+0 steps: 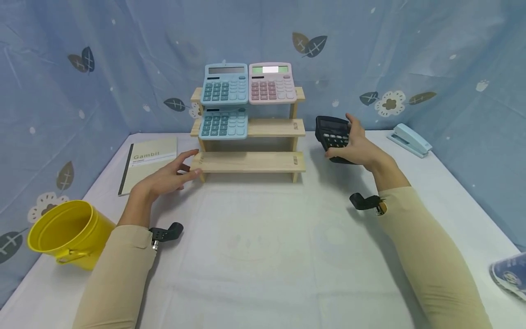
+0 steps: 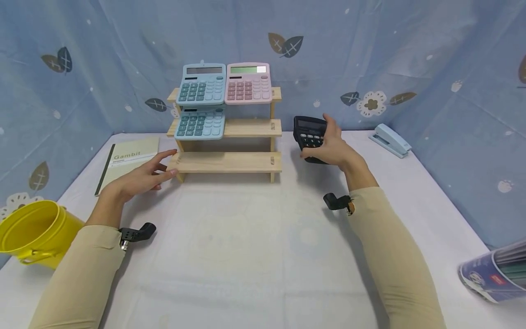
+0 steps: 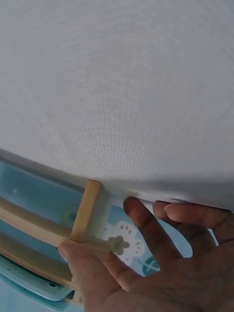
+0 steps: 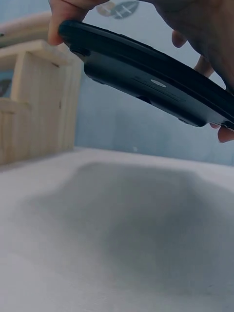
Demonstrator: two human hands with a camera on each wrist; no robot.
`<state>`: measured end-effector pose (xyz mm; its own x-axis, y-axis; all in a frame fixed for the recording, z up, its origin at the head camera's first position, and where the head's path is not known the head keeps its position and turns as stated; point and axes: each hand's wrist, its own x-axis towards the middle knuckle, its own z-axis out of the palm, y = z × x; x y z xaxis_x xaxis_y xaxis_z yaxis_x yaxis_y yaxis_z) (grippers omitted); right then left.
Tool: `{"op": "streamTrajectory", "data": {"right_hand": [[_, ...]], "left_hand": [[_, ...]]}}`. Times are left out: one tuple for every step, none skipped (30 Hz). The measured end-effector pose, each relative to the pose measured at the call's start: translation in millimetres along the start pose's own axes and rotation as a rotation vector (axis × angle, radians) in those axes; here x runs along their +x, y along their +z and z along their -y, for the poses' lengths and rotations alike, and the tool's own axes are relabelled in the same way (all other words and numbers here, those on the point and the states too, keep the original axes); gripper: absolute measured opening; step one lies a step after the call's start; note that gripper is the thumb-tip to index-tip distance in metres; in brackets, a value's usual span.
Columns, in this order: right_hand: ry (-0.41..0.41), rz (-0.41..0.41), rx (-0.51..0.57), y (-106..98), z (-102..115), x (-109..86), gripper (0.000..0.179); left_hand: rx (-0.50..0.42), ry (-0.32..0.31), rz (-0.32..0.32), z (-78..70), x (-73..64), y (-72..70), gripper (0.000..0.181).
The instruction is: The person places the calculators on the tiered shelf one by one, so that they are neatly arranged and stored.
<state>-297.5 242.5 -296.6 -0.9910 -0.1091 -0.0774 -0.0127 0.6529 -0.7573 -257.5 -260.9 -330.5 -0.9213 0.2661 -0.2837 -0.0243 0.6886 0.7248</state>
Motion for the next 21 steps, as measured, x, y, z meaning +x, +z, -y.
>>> {"op": "streamTrajectory", "data": {"right_hand": [[-0.011,0.003,0.009,-0.9,1.2,-2.5,0.131],[-0.023,0.006,0.016,-1.6,2.6,-4.8,0.131],[-0.034,0.009,0.022,-2.0,4.3,-6.9,0.13],[-0.048,0.013,0.025,-2.4,5.9,-9.0,0.13],[-0.059,0.016,0.027,-2.7,7.6,-11.1,0.13],[-0.07,0.019,0.026,-2.9,9.3,-13.0,0.129],[-0.08,0.021,0.027,-2.9,11.4,-15.0,0.129],[-0.088,0.022,0.027,-2.7,13.4,-16.8,0.129],[-0.094,0.023,0.028,-2.4,15.4,-18.8,0.129],[-0.099,0.024,0.032,-2.2,17.2,-20.7,0.129],[-0.101,0.024,0.041,-1.8,18.8,-22.4,0.129],[-0.104,0.026,0.049,-1.2,20.7,-24.1,0.128],[-0.108,0.027,0.057,-0.6,22.6,-26.0,0.128],[-0.113,0.029,0.067,0.1,24.4,-27.6,0.128],[-0.121,0.032,0.077,0.7,26.4,-29.0,0.128],[-0.128,0.035,0.081,1.4,28.5,-30.4,0.127],[-0.137,0.038,0.082,2.1,30.8,-31.9,0.127],[-0.148,0.04,0.078,3.0,33.1,-33.3,0.127],[-0.158,0.044,0.079,3.8,35.4,-34.6,0.127],[-0.167,0.047,0.076,4.6,37.7,-36.1,0.126],[-0.175,0.049,0.071,5.3,39.9,-37.5,0.126]], "left_hand": [[0.002,-0.002,0.002,0.3,0.3,0.5,0.085],[0.003,-0.003,0.001,0.4,0.6,0.9,0.085],[0.006,-0.004,0.0,0.5,0.9,1.2,0.085],[0.006,-0.005,-0.002,0.4,1.1,1.5,0.085],[0.007,-0.004,-0.004,0.3,1.4,1.7,0.085],[0.008,-0.003,-0.006,0.1,1.7,1.9,0.085],[0.01,-0.003,-0.008,-0.2,1.8,2.1,0.085],[0.011,-0.002,-0.01,-0.6,2.0,2.2,0.086],[0.011,-0.001,-0.01,-0.9,2.1,2.2,0.086],[0.012,-0.002,-0.011,-1.4,2.2,2.3,0.086],[0.013,-0.003,-0.01,-1.9,2.1,2.3,0.087],[0.012,-0.004,-0.009,-2.2,1.9,2.2,0.087],[0.01,-0.004,-0.007,-2.5,1.7,2.1,0.088],[0.01,-0.004,-0.006,-2.6,1.4,1.9,0.088],[0.008,-0.004,-0.006,-2.9,0.8,1.8,0.088],[0.007,-0.003,-0.006,-3.0,0.4,1.6,0.088],[0.008,-0.001,-0.006,-3.0,0.0,1.5,0.088],[0.009,-0.001,-0.005,-2.9,-0.2,1.4,0.088],[0.009,-0.002,-0.006,-2.8,-0.3,1.4,0.088],[0.012,-0.003,-0.006,-2.8,-0.1,1.6,0.088],[0.014,-0.003,-0.006,-2.7,0.3,1.8,0.088]]}}
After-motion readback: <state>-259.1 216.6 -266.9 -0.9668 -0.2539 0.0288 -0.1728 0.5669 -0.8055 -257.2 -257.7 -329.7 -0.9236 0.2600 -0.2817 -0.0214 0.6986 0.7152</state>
